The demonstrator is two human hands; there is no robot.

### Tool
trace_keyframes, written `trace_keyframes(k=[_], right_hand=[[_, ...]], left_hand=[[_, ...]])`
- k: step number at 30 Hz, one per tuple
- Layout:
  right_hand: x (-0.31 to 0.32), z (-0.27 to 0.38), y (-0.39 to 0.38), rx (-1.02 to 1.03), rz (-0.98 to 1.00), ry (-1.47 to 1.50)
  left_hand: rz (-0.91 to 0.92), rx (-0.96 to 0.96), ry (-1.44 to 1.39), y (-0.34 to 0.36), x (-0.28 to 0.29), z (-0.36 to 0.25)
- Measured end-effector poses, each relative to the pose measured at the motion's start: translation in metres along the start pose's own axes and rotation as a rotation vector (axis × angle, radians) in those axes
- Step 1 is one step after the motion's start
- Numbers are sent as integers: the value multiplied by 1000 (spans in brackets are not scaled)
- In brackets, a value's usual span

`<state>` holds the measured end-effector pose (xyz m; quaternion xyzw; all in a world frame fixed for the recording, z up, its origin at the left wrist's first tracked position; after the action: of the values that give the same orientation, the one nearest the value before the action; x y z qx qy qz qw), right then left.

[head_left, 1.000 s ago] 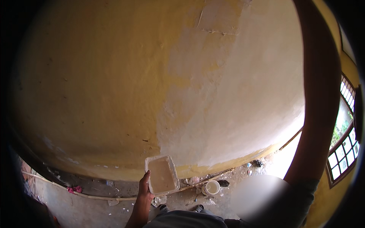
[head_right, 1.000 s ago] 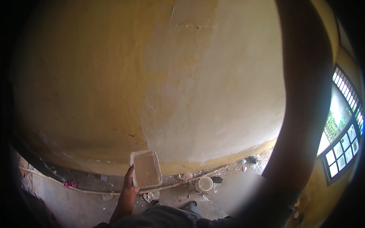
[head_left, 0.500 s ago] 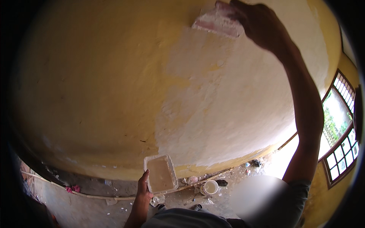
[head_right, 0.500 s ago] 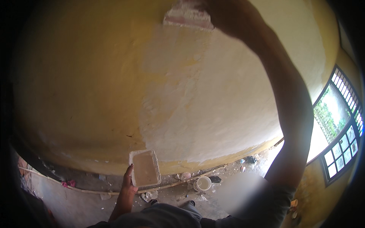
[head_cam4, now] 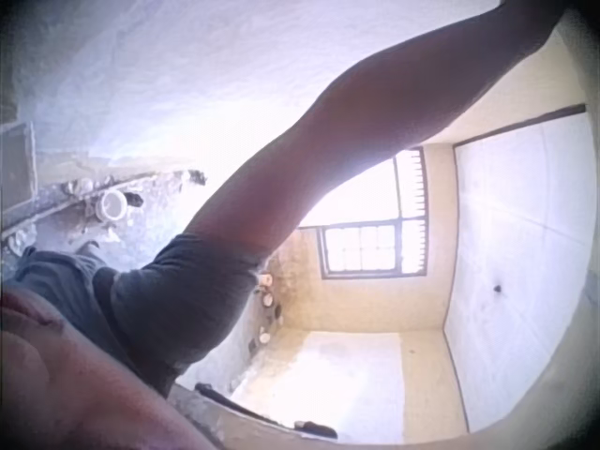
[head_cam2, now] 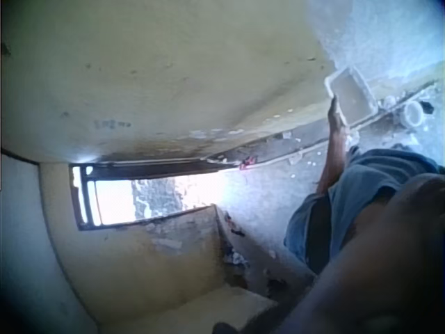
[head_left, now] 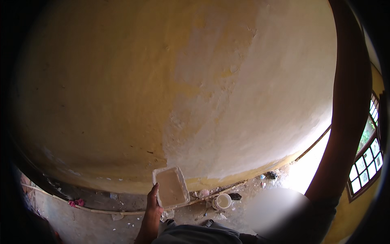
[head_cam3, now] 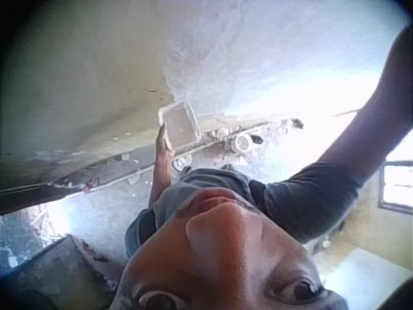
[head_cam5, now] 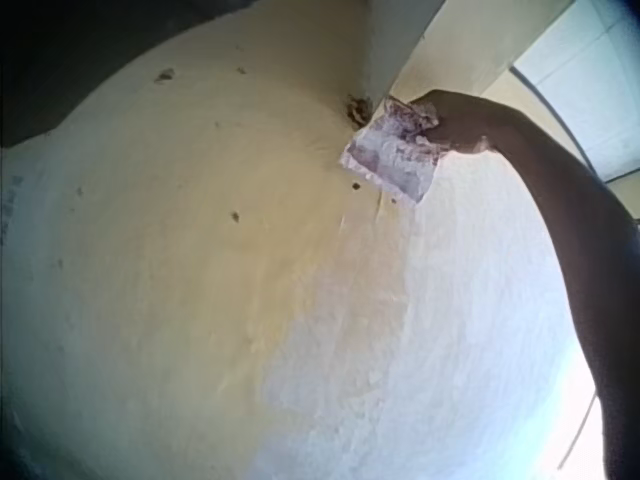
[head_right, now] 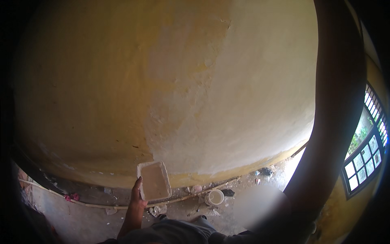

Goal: The person uses a putty knife to apply plaster from a plastic container onto a yellow wall, smoothing it over damaged or uneven areas.

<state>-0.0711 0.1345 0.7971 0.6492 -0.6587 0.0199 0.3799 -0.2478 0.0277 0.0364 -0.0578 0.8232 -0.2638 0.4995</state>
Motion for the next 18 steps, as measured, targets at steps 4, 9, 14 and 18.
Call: trace_keyframes(k=[4, 9, 14, 18], right_hand=[[-55, 89, -25, 63, 71, 128], [-106, 107, -18, -8, 246, -28], [-9, 33, 15, -53, -102, -73], [-115, 89, -6, 227, -156, 147]], left_hand=[[37, -25, 11, -1, 8, -3], [14, -47, -20, -9, -4, -9], [29, -50, -28, -3, -2, -5], [-79, -110, -58, -22, 17, -19]])
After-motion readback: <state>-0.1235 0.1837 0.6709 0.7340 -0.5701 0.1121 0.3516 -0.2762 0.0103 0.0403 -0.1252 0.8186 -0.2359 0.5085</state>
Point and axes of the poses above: each hand's wrist, its own y-axis towards the middle knuckle, its own x-axis out of the back of the hand, z = x × y, the point moved 5 cm from there along y, towards the middle knuckle, and after that the axes turned 15 degrees about x, right-handed, at the moved point
